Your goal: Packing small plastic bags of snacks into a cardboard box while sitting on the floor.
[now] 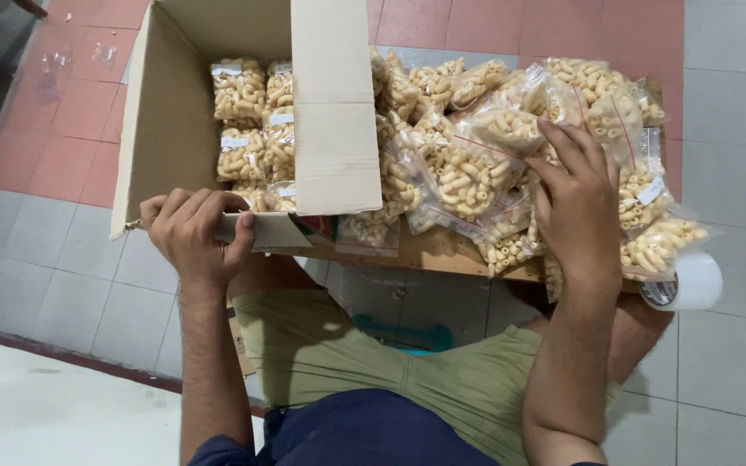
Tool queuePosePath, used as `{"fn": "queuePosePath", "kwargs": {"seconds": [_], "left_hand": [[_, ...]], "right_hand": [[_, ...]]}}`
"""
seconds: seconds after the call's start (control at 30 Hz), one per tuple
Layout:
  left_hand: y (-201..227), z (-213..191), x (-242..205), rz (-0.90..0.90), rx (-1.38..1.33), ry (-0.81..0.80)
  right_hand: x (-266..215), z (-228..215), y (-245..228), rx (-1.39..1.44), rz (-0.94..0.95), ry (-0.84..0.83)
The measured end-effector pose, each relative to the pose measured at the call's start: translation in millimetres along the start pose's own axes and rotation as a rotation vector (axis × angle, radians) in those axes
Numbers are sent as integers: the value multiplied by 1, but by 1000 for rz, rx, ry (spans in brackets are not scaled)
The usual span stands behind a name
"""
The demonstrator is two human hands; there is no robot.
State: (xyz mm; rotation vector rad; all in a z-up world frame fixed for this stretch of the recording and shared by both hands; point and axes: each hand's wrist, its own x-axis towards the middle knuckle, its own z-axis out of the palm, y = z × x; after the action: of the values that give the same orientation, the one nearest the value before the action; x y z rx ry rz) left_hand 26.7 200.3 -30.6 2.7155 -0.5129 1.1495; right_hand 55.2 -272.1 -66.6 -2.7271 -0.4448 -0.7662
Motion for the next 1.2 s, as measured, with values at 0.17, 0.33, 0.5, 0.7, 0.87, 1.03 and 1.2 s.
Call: {"fn": "queuePosePath", "kwargs": {"seconds": [0.17,0.33,0.5,0.7,0.87,1.03,1.2], "left_hand": [[-1,2,-1,-8,-1,18],[1,0,1,-5,-15,10],[-2,3,0,7,-13,11],[-3,3,0,8,-12,19],[-3,4,1,10,-16,31],[15,-1,8,9,80,51],[14,-10,9,-13,14,-10]], "right_hand": [[2,-10,-7,55,34,-11],[-1,-1,3,84,-15,22],[3,1,5,184,-48,24],[9,6,3,385,-32,124],[13,2,-9,650,-42,327],[13,-5,-36,1062,163,547],[14,7,-38,1161,175,566]]}}
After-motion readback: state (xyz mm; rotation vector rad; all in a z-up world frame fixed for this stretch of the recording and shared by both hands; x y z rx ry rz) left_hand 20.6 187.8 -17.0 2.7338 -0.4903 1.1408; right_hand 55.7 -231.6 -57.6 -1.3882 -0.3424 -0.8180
